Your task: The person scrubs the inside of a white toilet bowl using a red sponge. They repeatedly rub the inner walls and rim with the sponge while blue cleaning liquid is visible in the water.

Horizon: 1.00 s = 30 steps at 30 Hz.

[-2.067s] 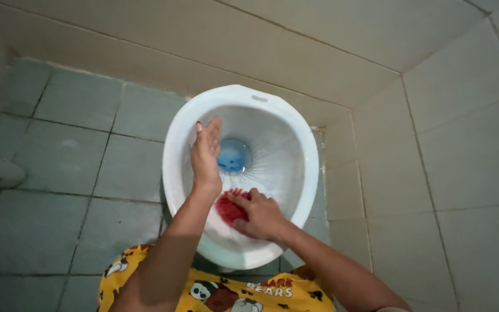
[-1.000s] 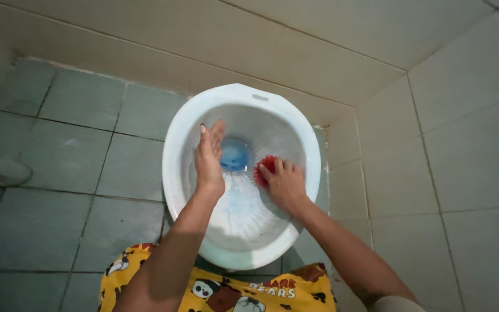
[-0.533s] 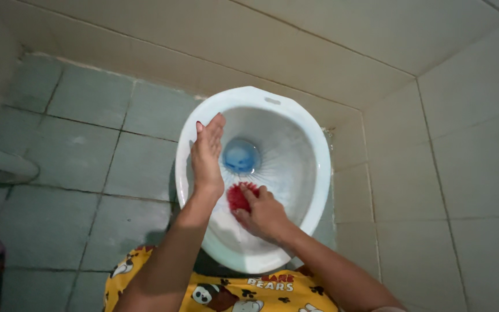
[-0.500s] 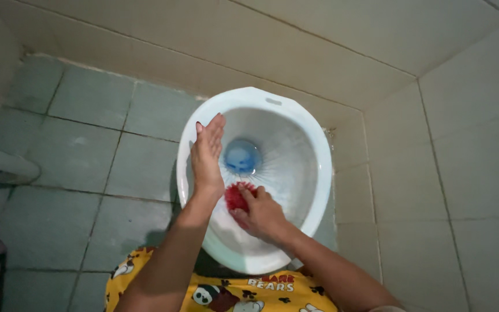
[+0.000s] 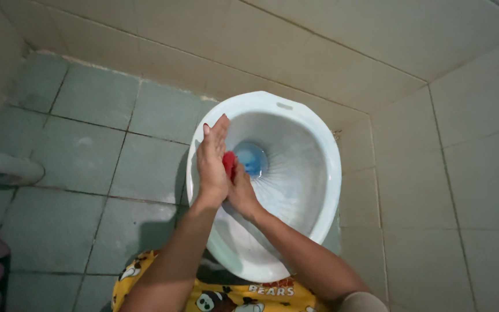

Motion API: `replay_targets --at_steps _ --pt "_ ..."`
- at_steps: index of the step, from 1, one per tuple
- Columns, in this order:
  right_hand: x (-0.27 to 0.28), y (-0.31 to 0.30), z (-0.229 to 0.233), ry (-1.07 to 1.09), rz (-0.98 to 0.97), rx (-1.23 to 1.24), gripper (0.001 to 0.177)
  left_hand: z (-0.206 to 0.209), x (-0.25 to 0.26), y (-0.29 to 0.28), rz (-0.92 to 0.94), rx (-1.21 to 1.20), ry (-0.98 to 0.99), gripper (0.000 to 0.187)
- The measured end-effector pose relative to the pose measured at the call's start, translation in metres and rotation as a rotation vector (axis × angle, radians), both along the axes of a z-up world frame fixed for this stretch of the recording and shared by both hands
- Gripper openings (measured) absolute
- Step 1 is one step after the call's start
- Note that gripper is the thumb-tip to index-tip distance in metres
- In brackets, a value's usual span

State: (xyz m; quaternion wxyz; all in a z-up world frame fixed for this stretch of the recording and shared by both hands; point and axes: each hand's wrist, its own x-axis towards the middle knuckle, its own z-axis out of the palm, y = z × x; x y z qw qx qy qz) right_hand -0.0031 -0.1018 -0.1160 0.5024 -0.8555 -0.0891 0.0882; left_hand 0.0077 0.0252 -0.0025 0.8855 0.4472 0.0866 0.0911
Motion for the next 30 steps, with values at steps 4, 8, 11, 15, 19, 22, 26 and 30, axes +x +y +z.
replay_targets --at_steps 4,8,11,15,19,22,26,30 --pt "0.024 0.021 0.004 0.189 -0.217 0.381 0.047 -0.008 0.004 0.0 -0.021 0.044 0.011 0.075" --pt "0.06 0.027 0.019 0.488 -0.408 0.771 0.043 -0.013 0.008 0.0 0.009 0.024 -0.028 0.071" --pt "0.085 0.016 0.029 0.69 -0.476 0.961 0.051 -0.014 0.01 0.002 0.059 0.101 -0.094 0.072" --pt "0.098 0.01 0.031 0.761 -0.52 0.99 0.052 -0.011 0.006 0.005 0.123 0.15 -0.152 0.071" --pt "0.083 0.018 0.031 0.679 -0.436 0.827 0.052 -0.005 0.002 0.007 0.132 0.151 -0.201 0.069" --pt "0.058 0.027 0.035 0.522 -0.352 0.523 0.045 0.001 0.001 0.006 0.141 0.111 -0.195 0.066" --pt "0.01 0.023 0.047 0.47 -0.171 0.321 0.045 0.008 -0.005 0.003 0.148 0.136 -0.199 0.067" --pt "-0.026 0.004 0.058 0.492 0.046 0.253 0.066 0.012 -0.011 -0.003 0.082 0.163 -0.1 0.072"
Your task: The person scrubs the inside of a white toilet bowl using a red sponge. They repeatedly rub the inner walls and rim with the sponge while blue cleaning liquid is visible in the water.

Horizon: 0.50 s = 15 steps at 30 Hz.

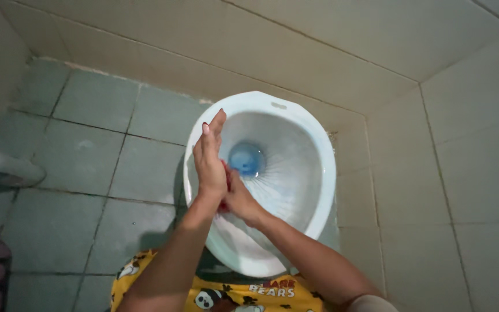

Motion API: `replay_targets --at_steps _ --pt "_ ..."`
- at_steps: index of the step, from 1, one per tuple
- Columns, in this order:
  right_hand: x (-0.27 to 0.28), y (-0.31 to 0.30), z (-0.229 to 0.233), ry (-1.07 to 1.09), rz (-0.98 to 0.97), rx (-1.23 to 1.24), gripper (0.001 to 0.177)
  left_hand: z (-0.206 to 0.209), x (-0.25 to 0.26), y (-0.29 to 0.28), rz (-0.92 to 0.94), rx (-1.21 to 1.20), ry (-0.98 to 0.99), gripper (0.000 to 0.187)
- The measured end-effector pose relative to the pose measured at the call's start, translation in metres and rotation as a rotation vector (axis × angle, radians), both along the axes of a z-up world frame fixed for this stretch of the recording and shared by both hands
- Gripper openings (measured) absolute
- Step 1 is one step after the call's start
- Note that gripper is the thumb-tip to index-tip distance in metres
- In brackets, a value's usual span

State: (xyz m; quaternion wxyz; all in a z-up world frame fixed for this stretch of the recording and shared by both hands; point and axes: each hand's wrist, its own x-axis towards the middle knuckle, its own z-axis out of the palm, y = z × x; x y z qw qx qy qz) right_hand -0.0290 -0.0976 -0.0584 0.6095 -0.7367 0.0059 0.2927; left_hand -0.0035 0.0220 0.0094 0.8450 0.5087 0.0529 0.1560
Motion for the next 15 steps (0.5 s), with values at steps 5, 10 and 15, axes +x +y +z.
replay_targets --at_steps 5,10,15 --pt "-0.029 -0.038 0.017 -0.154 0.324 -0.426 0.06 -0.005 0.004 -0.017 -0.061 -0.146 0.03 0.075" --pt "-0.046 -0.072 0.048 -0.309 0.589 -0.747 0.085 -0.016 0.005 -0.037 -0.102 -0.198 0.119 0.076" --pt "-0.046 -0.095 0.072 -0.366 0.708 -1.072 0.084 -0.022 0.003 -0.053 -0.145 -0.165 0.177 0.076"
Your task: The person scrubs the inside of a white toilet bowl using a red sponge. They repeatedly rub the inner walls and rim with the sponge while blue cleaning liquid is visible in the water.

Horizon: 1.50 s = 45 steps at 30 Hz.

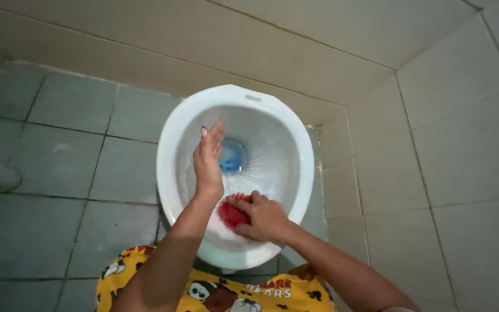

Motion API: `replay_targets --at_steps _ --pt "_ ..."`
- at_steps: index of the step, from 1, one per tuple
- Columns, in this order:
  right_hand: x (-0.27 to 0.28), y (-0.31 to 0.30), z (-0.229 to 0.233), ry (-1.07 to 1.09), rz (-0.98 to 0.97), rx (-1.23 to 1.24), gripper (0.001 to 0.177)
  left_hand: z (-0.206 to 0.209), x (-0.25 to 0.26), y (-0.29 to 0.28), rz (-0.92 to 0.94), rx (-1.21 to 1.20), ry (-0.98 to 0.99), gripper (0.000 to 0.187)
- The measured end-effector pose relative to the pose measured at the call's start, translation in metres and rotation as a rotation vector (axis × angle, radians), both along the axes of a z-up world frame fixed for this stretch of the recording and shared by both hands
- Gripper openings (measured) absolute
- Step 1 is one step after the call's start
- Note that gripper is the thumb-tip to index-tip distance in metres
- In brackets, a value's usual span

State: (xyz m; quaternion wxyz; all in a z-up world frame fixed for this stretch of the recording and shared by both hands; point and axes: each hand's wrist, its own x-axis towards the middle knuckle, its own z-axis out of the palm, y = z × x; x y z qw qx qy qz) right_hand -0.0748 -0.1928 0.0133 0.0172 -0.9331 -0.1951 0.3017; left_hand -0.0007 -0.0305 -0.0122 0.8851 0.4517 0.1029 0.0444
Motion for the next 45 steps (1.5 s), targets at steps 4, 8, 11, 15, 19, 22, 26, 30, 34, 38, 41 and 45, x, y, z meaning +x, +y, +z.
replay_targets --at_steps 4,8,11,15,19,22,26,30,34,38,41,45 --pt "0.008 -0.015 0.007 -0.128 0.065 -0.007 0.075 -0.011 -0.001 -0.017 -0.027 0.004 0.028 0.075" --pt "0.026 -0.023 0.004 -0.171 0.073 -0.145 0.07 -0.027 0.0 -0.034 -0.05 0.001 0.011 0.075" --pt "0.044 -0.034 -0.004 -0.251 0.103 -0.236 0.069 -0.038 0.001 -0.046 -0.072 0.005 0.027 0.076" --pt "0.075 -0.05 -0.023 -0.69 0.27 -0.25 0.046 -0.044 0.0 -0.052 -0.105 0.033 0.065 0.077" --pt "0.102 -0.059 -0.038 -0.869 0.315 -0.184 0.04 -0.04 0.0 -0.05 -0.103 0.027 0.057 0.077" --pt "0.108 -0.057 -0.043 -0.896 0.325 -0.142 0.039 -0.035 -0.002 -0.043 -0.104 0.037 0.048 0.076" --pt "0.101 -0.063 -0.04 -0.902 0.339 -0.222 0.047 -0.031 -0.003 -0.041 -0.094 0.06 0.055 0.076" --pt "0.086 -0.06 -0.038 -0.727 0.283 -0.322 0.055 -0.029 -0.004 -0.039 -0.109 0.063 0.061 0.076" --pt "0.059 -0.054 -0.035 -0.671 0.208 -0.203 0.049 -0.032 -0.004 -0.033 -0.112 0.043 0.046 0.077" --pt "0.04 -0.038 -0.021 -0.534 0.13 -0.197 0.058 -0.032 0.001 -0.024 -0.077 -0.014 0.004 0.079" --pt "0.026 -0.02 -0.008 -0.395 0.034 -0.173 0.065 -0.027 0.004 -0.011 -0.06 -0.023 0.011 0.081" --pt "0.009 0.005 -0.004 -0.208 -0.098 -0.1 0.073 -0.016 0.006 0.011 -0.025 0.002 0.018 0.083"
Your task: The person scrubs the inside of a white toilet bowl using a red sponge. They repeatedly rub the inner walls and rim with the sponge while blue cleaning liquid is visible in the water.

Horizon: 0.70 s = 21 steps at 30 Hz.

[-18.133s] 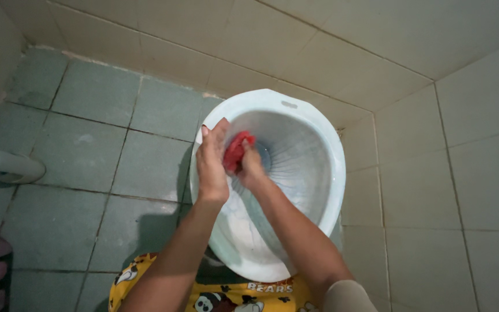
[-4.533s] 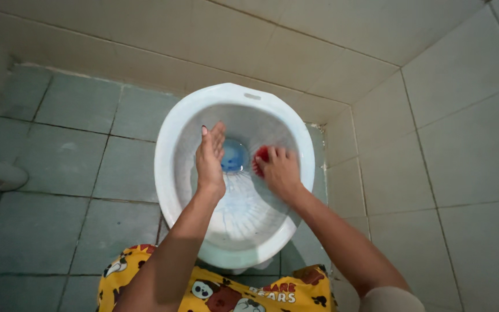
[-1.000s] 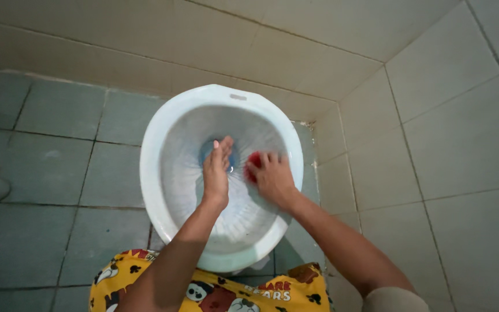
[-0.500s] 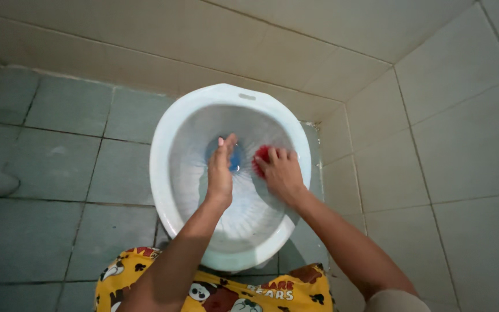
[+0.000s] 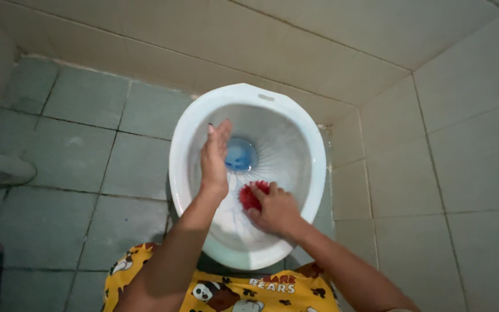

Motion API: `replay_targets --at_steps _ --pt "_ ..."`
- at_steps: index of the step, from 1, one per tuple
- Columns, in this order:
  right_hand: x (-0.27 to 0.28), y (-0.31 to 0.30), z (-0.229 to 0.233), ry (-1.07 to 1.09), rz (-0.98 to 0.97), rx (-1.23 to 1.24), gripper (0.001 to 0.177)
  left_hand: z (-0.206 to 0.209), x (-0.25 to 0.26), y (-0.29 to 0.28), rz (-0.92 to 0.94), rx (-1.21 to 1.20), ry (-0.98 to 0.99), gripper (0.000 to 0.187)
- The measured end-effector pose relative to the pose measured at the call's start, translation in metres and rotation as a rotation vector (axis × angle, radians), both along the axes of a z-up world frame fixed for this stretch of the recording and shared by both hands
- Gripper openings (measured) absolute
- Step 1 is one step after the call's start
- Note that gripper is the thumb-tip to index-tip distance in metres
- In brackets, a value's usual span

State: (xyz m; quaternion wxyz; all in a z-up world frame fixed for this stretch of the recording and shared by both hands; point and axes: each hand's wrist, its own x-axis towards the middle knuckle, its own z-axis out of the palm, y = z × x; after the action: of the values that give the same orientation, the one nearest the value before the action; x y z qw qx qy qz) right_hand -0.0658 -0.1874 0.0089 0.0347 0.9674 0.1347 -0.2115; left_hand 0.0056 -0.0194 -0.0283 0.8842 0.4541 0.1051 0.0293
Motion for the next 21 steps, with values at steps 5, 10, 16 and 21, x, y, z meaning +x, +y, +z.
replay_targets --at_steps 5,10,16,21 --pt "-0.011 0.024 -0.006 0.08 -0.011 0.211 0.077 0.017 -0.003 0.022 0.01 -0.004 0.019 0.084" --pt "-0.008 0.049 -0.013 0.172 -0.052 0.304 0.08 0.025 -0.004 0.038 0.031 0.009 0.026 0.082" --pt "0.006 0.062 -0.028 0.224 -0.15 0.443 0.084 0.027 -0.002 0.046 0.054 -0.007 -0.012 0.079" --pt "0.02 0.075 -0.064 0.088 -0.185 0.731 0.078 0.028 0.0 0.048 0.072 0.013 -0.007 0.079"
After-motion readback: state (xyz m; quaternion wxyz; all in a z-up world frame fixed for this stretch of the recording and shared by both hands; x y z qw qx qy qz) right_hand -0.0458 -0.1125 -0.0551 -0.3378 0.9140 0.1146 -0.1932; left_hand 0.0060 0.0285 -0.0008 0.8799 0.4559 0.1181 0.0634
